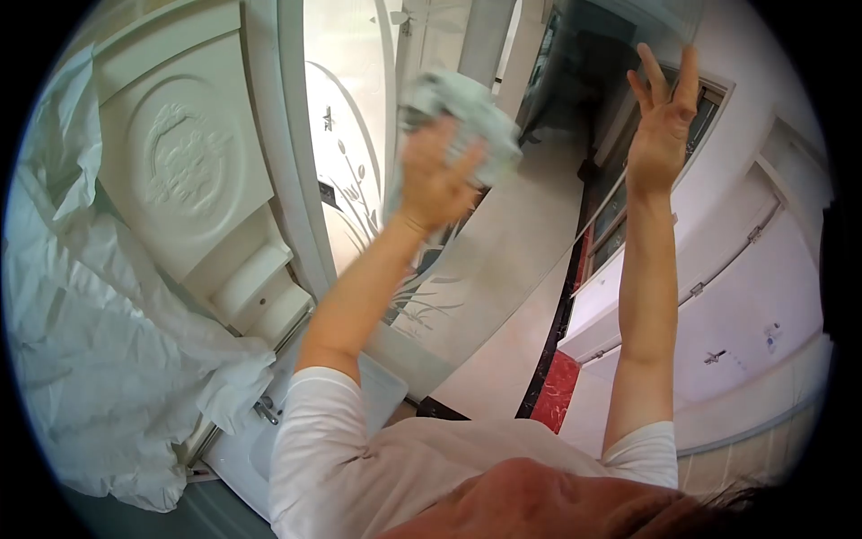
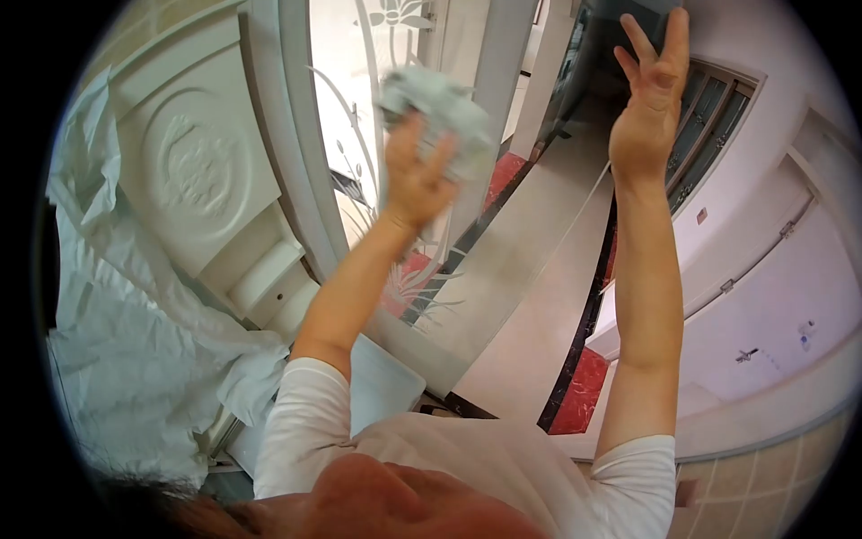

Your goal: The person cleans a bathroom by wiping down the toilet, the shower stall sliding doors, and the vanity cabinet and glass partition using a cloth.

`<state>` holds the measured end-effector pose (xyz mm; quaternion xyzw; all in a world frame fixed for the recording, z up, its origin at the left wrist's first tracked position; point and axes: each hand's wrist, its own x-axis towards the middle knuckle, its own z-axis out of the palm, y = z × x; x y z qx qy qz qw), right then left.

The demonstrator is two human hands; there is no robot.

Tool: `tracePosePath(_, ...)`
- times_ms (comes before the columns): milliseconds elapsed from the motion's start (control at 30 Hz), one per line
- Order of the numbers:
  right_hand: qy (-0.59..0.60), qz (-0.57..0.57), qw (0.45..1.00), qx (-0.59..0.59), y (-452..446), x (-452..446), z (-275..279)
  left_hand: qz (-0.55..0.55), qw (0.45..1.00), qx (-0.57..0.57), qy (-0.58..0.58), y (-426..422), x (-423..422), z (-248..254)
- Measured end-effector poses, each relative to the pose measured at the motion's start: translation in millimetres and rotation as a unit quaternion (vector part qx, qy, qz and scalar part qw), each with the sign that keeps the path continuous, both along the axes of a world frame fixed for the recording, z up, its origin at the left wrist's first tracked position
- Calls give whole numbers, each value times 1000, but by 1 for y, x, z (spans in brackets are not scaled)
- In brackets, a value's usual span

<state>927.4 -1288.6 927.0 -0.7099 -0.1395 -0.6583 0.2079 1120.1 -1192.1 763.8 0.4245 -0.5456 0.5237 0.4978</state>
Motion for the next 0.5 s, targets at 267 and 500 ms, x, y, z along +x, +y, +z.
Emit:
tracePosePath(267,-2,-31,999,-21,-4,-1,-2,135,954,-112,243,36,157,12)
tracePosePath(500,-4,2,1000,-1,-3,-1,0,52,994,-89,21,-18,-36,47)
